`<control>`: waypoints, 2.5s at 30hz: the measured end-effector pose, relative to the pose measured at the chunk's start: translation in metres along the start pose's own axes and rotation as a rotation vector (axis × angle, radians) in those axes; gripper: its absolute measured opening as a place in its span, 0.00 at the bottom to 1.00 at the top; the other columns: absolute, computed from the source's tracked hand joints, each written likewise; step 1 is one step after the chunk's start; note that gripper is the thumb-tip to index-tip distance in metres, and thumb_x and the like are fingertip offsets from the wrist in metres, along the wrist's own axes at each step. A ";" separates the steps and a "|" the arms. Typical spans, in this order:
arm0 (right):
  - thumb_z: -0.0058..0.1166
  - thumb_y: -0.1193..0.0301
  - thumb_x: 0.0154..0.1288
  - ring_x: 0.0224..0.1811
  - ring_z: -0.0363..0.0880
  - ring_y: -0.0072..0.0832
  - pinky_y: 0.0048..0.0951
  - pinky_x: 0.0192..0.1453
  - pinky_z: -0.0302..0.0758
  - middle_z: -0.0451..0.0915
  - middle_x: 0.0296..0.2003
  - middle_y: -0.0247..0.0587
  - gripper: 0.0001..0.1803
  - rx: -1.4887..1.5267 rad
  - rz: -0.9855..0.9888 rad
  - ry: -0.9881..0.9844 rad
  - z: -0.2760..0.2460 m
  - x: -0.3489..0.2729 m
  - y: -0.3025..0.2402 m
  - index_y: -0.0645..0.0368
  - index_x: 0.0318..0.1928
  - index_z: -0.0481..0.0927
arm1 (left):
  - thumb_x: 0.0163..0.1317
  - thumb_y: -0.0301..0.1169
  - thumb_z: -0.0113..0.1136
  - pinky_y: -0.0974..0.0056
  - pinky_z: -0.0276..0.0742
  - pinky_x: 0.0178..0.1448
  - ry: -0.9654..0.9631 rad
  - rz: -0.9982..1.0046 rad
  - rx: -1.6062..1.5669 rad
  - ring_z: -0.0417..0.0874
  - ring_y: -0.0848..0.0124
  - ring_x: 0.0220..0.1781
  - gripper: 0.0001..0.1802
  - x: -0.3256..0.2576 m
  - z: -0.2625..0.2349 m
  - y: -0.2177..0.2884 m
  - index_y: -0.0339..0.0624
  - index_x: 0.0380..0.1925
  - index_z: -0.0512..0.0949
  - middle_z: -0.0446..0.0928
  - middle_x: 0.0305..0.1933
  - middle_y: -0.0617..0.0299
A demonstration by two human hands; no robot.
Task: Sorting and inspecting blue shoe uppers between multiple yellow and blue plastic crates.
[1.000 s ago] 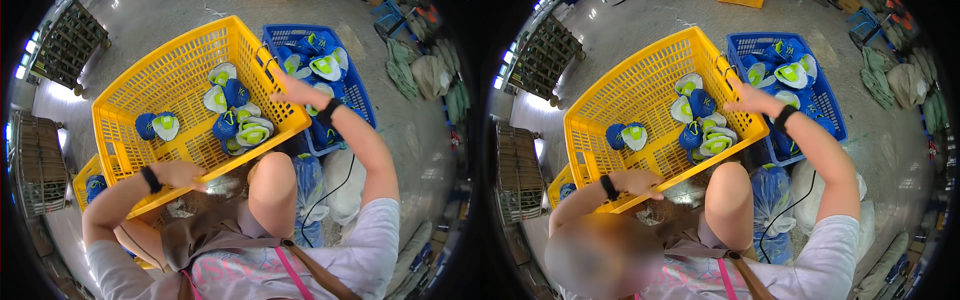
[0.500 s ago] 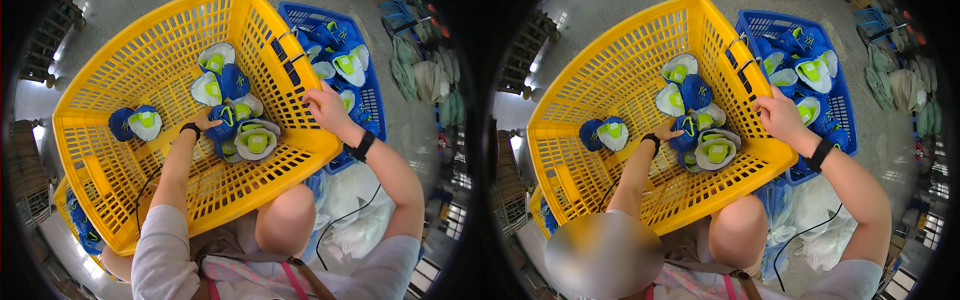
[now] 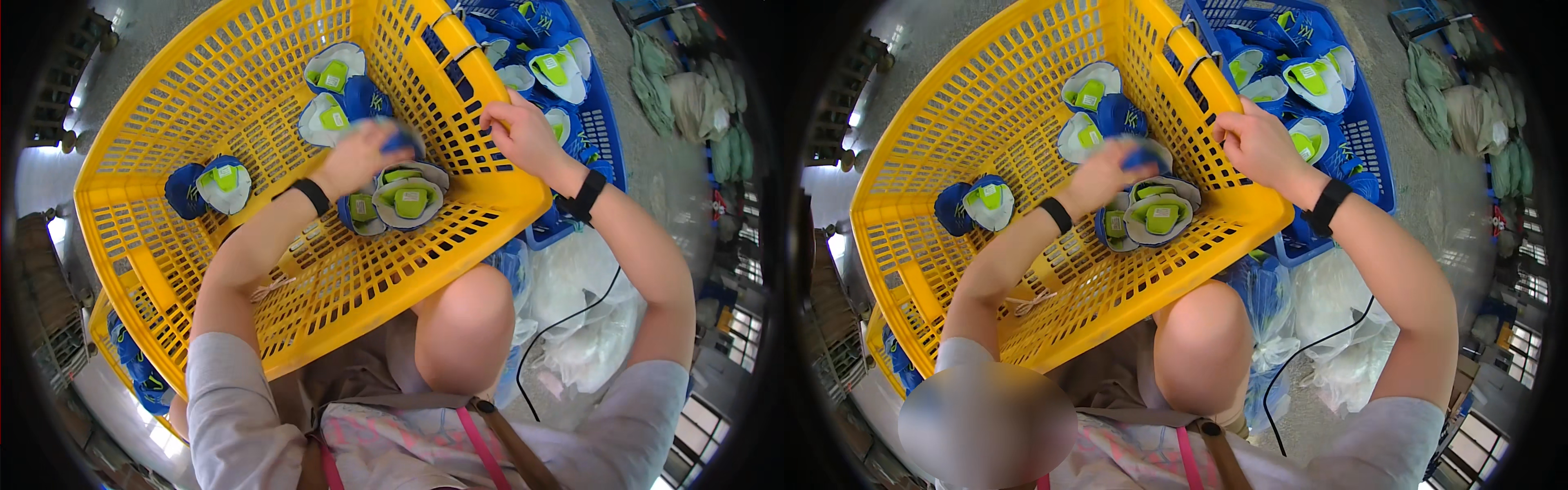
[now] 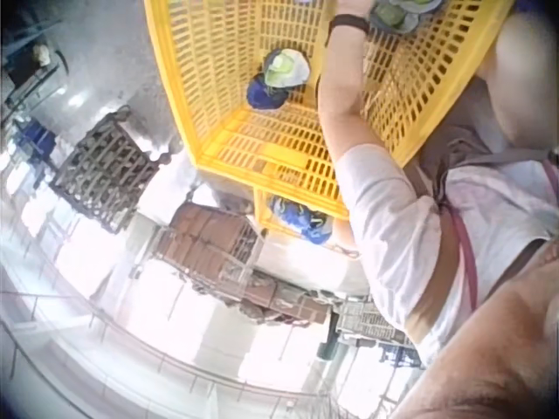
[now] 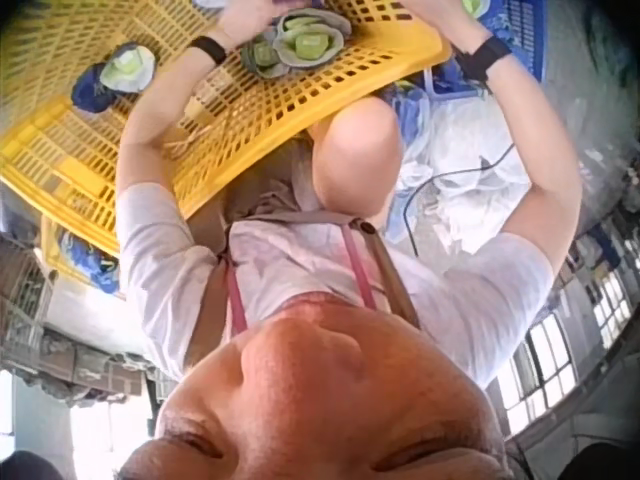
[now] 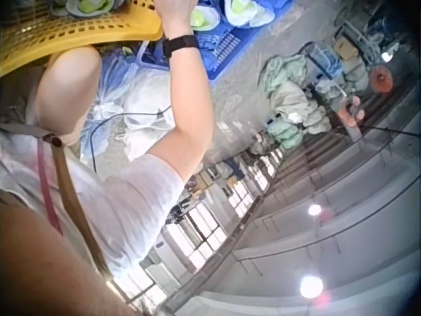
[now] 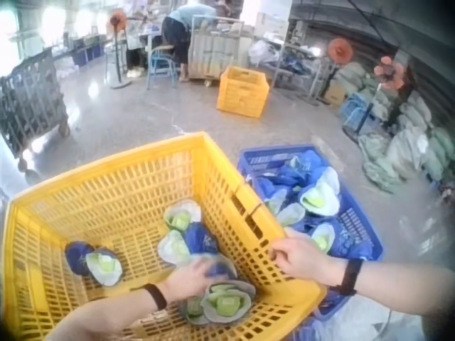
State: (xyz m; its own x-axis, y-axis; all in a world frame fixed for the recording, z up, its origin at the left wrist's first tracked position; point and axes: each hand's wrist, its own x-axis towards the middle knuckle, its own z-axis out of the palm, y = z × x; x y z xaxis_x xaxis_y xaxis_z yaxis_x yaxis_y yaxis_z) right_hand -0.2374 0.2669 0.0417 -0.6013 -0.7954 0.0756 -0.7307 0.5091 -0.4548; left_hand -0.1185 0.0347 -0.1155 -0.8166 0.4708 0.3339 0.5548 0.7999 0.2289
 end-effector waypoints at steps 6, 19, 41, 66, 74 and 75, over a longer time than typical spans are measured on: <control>0.46 0.80 0.50 0.29 0.72 0.40 0.33 0.31 0.68 0.70 0.29 0.45 0.05 0.037 -0.032 0.001 0.006 0.000 0.003 0.59 0.28 0.74 | 0.45 0.38 0.62 0.51 0.69 0.55 -0.459 0.236 0.108 0.53 0.55 0.68 0.29 -0.069 0.060 0.057 0.45 0.52 0.73 0.42 0.71 0.55; 0.47 0.76 0.50 0.26 0.73 0.43 0.39 0.41 0.72 0.72 0.20 0.45 0.04 0.038 0.020 0.031 0.005 0.007 0.005 0.55 0.23 0.75 | 0.53 0.29 0.52 0.35 0.65 0.55 -0.387 -0.187 -0.049 0.42 0.37 0.69 0.31 -0.013 0.081 0.017 0.50 0.61 0.62 0.39 0.70 0.47; 0.46 0.72 0.50 0.30 0.75 0.43 0.41 0.31 0.71 0.74 0.25 0.44 0.05 -0.038 -0.050 0.090 0.010 0.009 0.005 0.53 0.22 0.76 | 0.45 0.35 0.61 0.59 0.72 0.35 -0.170 -0.045 -0.427 0.75 0.56 0.30 0.15 -0.033 -0.019 0.025 0.44 0.35 0.76 0.74 0.30 0.56; 0.58 0.81 0.50 0.41 0.75 0.31 0.35 0.47 0.75 0.75 0.39 0.40 0.18 1.918 -0.058 0.147 -0.035 -0.072 -0.275 0.56 0.40 0.67 | 0.65 0.48 0.39 0.69 0.65 0.37 0.948 -0.972 -1.125 0.71 0.73 0.27 0.25 -0.106 -0.337 0.217 0.38 0.24 0.72 0.74 0.24 0.59; 0.58 0.77 0.50 0.35 0.70 0.31 0.27 0.36 0.72 0.68 0.33 0.39 0.27 1.572 -0.619 -0.557 -0.068 -0.129 -0.279 0.51 0.52 0.66 | 0.66 0.48 0.37 0.72 0.62 0.38 0.734 -0.913 -1.089 0.67 0.73 0.25 0.24 -0.139 -0.370 0.252 0.41 0.20 0.68 0.68 0.20 0.61; 0.64 0.80 0.41 0.44 0.70 0.33 0.24 0.41 0.72 0.68 0.36 0.39 0.37 1.071 -0.713 -0.427 -0.070 -0.123 -0.297 0.50 0.55 0.66 | 0.66 0.48 0.36 0.72 0.61 0.38 0.685 -0.907 -1.194 0.67 0.74 0.27 0.25 -0.133 -0.370 0.256 0.41 0.20 0.68 0.69 0.20 0.62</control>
State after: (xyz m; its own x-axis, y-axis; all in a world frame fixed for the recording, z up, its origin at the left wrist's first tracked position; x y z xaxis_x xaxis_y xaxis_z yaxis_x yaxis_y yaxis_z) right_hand 0.0308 0.2361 0.2291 0.0891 -0.9152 0.3930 -0.1129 -0.4013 -0.9089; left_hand 0.1913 0.0390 0.2366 -0.8849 -0.4630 -0.0506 0.0315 -0.1680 0.9853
